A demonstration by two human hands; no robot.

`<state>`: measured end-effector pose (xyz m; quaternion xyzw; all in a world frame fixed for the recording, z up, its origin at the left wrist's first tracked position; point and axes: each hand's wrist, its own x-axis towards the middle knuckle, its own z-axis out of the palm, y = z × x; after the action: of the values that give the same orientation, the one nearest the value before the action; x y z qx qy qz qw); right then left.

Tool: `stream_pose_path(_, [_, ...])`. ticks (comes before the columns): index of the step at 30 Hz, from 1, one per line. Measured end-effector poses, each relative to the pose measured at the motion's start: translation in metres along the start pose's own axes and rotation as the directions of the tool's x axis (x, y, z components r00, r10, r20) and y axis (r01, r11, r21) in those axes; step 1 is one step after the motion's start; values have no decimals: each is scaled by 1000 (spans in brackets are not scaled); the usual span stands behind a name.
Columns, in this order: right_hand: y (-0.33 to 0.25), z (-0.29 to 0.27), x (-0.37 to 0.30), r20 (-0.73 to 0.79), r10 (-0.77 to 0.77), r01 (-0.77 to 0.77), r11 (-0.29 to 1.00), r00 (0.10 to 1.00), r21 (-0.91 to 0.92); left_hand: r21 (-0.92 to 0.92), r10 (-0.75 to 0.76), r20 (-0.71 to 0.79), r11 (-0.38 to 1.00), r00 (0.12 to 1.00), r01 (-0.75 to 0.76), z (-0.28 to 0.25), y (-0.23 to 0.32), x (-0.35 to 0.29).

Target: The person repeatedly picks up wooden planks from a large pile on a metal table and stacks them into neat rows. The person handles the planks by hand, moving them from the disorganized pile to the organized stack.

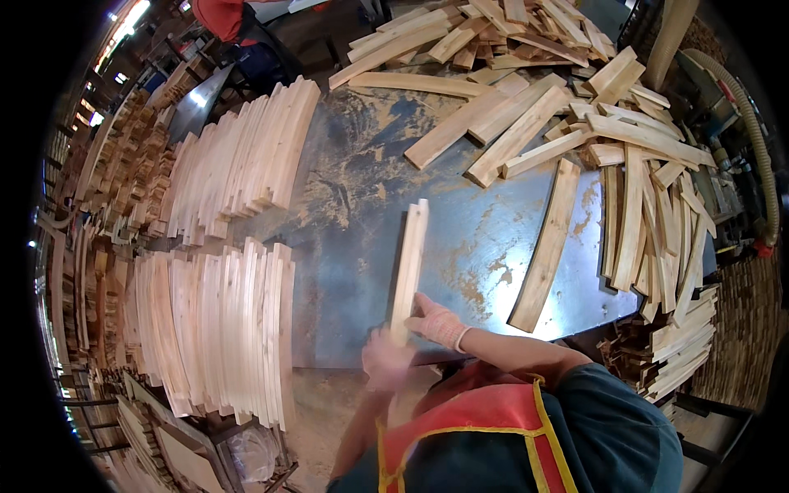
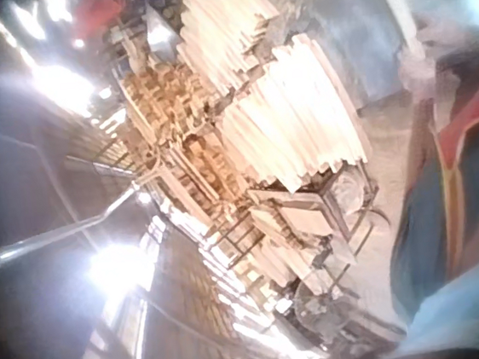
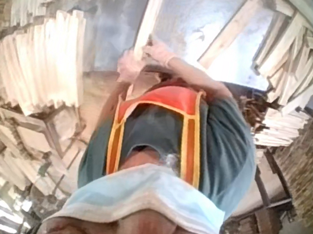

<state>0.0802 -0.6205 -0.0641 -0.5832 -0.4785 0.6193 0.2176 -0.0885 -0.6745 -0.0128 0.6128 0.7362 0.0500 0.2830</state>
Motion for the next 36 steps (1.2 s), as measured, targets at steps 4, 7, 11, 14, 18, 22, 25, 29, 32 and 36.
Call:
stream_pose_path(4, [-2,-36,5,109,-41,-11,900,993,437,-11,-139,4,990,990,139,-18,-20,-1])
stream_pose_path(7, [-4,-96,-2,-71,53,2,783,996,622,312,-4,-278,945,961,94,-20,-110,-20])
stream_pose_path(11, [29,-201,11,-317,49,197,692,947,695,722,15,-381,630,924,287,-66,-218,4])
stream_pose_path(14, [46,-292,37,-436,113,331,493,893,805,594,-462,-281,605,841,530,-97,-183,-2])
stream_pose_path(18, [22,-380,88,-580,223,493,346,783,798,621,-185,-427,652,885,435,-34,-197,-1])
stream_pose_path(22, [-12,-409,133,-681,319,616,291,659,732,432,-275,-177,841,945,326,8,-78,9])
stream_pose_path(25, [-15,-419,180,-737,346,700,249,581,669,429,56,-180,903,982,27,32,-20,14])
stream_pose_path(29, [-6,-397,207,-704,212,679,185,678,710,265,142,-155,959,978,-97,23,39,24])
stream_pose_path(32, [-12,-301,160,-438,164,414,162,884,896,203,130,-176,975,976,-93,0,69,21])
stream_pose_path(36, [12,-165,75,-314,130,180,593,941,785,243,335,-117,922,935,-300,-8,96,36])
